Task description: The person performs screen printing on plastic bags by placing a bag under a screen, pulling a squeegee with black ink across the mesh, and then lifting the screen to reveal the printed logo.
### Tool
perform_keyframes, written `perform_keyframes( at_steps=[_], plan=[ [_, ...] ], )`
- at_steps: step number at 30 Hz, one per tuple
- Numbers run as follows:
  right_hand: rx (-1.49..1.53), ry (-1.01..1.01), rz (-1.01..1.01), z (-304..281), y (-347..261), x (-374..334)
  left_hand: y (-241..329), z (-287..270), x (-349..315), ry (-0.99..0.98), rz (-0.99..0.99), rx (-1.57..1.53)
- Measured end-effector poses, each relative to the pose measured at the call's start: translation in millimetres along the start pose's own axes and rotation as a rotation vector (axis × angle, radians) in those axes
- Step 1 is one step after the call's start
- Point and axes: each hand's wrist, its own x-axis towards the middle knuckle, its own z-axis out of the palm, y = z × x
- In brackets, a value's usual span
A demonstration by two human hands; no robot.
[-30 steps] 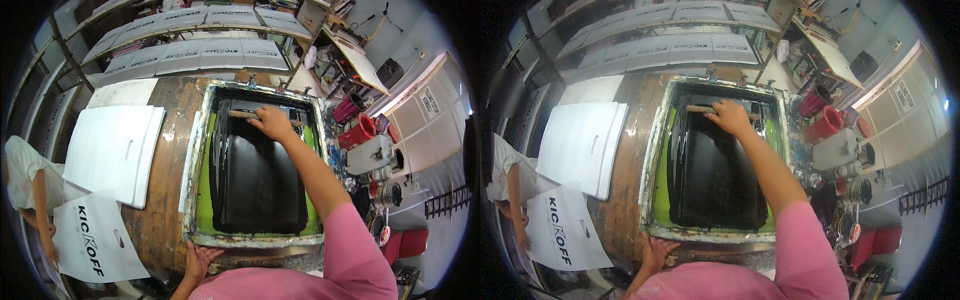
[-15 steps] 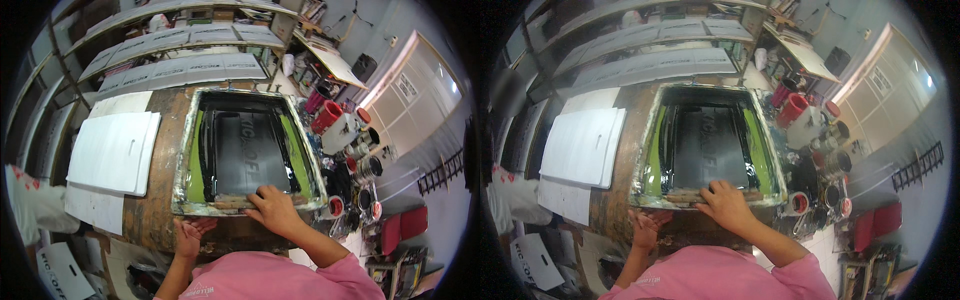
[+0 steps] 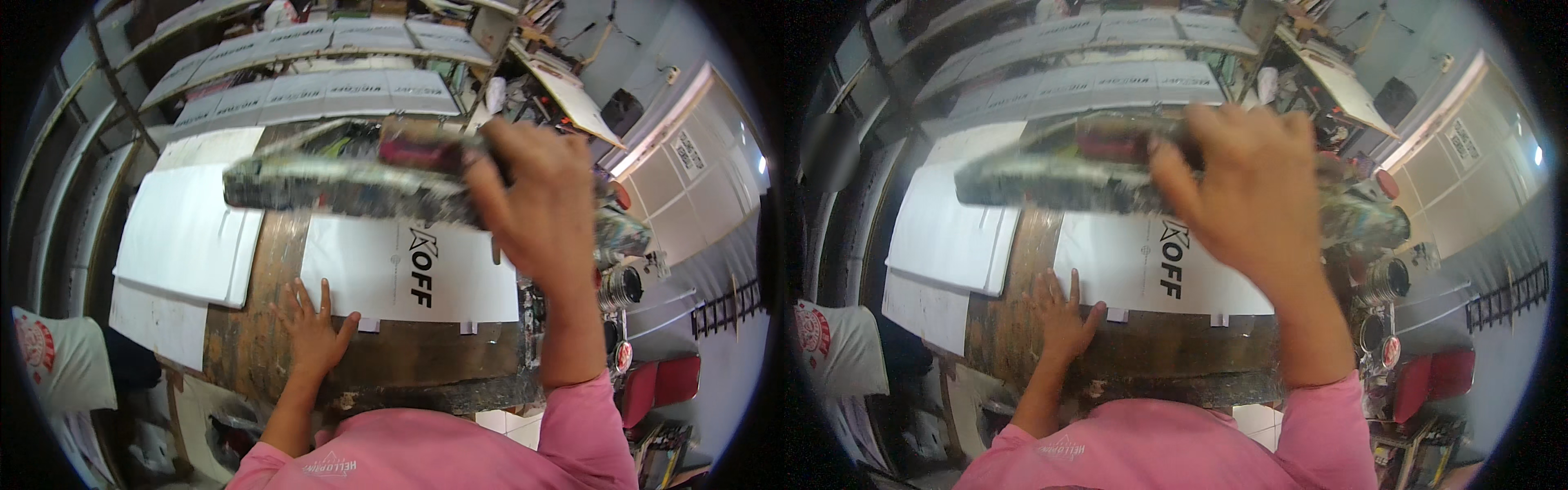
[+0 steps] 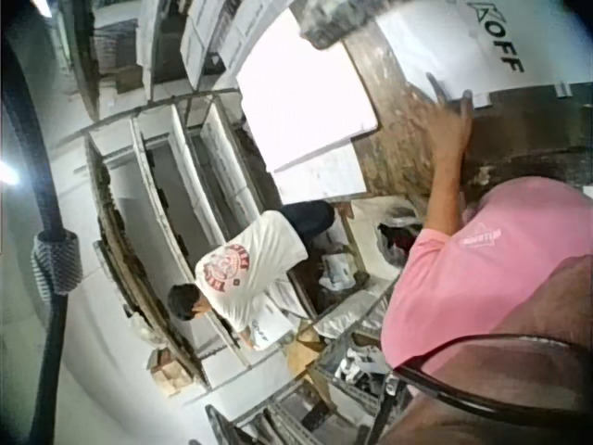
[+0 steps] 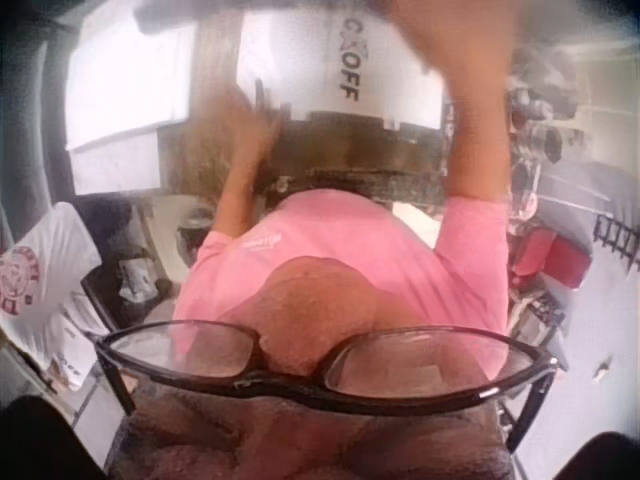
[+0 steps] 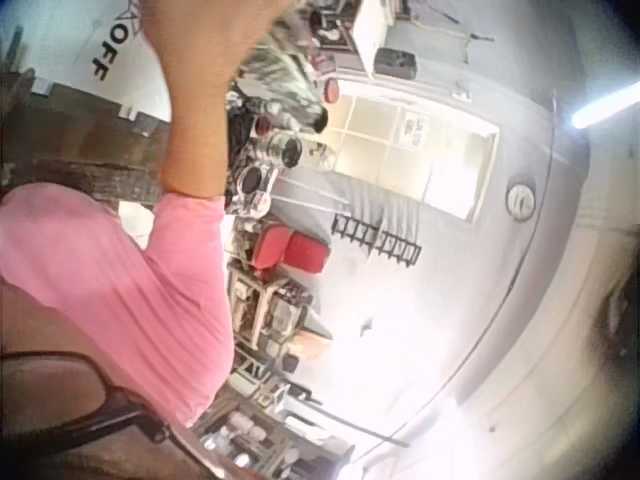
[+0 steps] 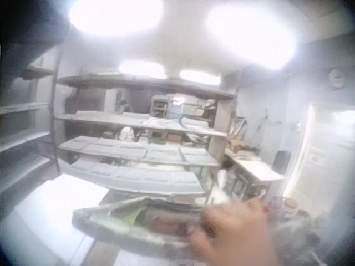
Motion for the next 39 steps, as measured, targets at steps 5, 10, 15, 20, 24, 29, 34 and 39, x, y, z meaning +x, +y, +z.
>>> perform_keyframes(
  at_steps=[5, 10, 15, 20, 24, 29, 34, 39],
  plan=[
    [0.083, -0.163, 0.109, -4.1, 19.7, 34.4, -2.4, 23.0, -6.8, 0.049, 0.030, 0.116],
    [0.405, -0.057, 0.183, 10.6, 40.0, 53.8, 13.4, 4.3, 8.1, 0.019, 0.016, -0.053],
    [0.378, -0.129, 0.174, 7.9, 48.3, 66.3, 40.7, -41.4, 47.6, 0.293, 0.176, -0.542],
    [0.285, -0.196, 0.150, -4.0, 41.9, 69.6, 52.2, -82.2, 55.5, 0.331, -0.009, -0.893],
    [0.129, -0.029, 0.044, -2.1, 32.9, 60.9, 15.6, -81.5, 34.0, 0.436, -0.293, -1.044],
    [0.050, 0.169, -0.076, 4.5, 30.0, 49.4, -134.9, -97.0, 2.3, 0.540, -0.197, -1.135],
    [0.036, 0.082, -0.009, 1.8, 23.0, 33.6, -308.6, -119.3, -3.6, 0.477, -0.269, -0.975],
    [0.013, 0.022, 0.040, -3.6, 18.0, 29.7, -399.7, -158.6, 21.6, 0.452, -0.507, -0.373]
  ],
)
